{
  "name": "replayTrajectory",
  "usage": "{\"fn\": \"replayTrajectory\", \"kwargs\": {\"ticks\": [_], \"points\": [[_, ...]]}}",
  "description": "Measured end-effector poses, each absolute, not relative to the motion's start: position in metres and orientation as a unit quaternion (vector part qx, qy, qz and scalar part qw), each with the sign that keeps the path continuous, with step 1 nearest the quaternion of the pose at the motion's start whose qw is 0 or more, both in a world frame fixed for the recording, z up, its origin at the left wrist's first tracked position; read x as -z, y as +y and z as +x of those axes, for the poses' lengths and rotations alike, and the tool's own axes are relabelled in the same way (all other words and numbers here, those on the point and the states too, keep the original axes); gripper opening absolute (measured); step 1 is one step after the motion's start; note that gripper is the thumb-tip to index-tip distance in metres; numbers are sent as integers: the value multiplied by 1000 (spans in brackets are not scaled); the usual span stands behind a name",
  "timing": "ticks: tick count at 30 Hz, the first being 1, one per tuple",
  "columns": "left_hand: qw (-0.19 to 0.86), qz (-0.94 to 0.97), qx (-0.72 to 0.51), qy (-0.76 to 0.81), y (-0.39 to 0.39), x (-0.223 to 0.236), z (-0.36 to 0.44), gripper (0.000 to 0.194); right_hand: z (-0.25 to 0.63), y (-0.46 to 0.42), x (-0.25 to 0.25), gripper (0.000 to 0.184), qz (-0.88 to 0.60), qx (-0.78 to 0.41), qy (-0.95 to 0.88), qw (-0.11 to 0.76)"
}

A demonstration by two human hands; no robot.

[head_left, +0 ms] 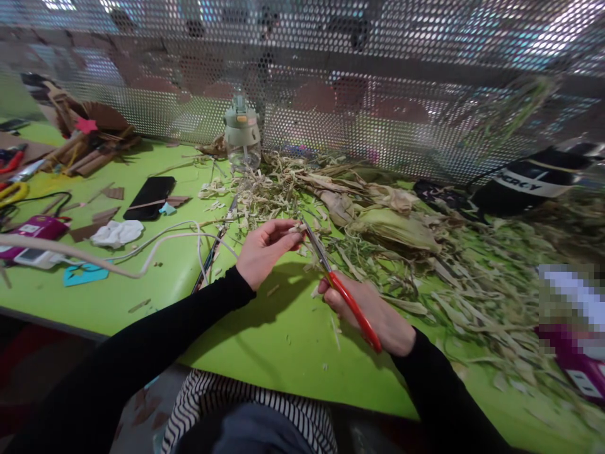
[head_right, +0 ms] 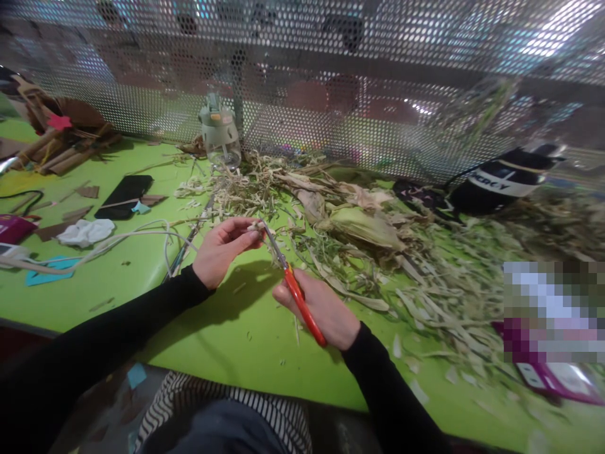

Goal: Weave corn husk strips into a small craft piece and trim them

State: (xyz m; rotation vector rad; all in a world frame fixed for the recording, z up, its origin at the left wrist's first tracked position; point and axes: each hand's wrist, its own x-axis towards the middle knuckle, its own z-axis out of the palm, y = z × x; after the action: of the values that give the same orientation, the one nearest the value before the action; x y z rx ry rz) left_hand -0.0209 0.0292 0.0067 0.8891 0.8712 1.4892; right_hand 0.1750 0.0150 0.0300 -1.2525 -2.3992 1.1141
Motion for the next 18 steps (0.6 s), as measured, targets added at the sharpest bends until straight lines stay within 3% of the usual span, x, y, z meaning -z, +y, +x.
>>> {"fn": "replayTrajectory", "kwargs": {"ticks": [7, 18], "points": [[565, 372, -637, 369, 30, -5, -20, 26, 175, 14, -25, 66, -425, -403, -805, 95], [575, 368, -640, 351, 31, -2, -20, 24, 174, 11, -24, 61, -417, -411, -801, 123]]}}
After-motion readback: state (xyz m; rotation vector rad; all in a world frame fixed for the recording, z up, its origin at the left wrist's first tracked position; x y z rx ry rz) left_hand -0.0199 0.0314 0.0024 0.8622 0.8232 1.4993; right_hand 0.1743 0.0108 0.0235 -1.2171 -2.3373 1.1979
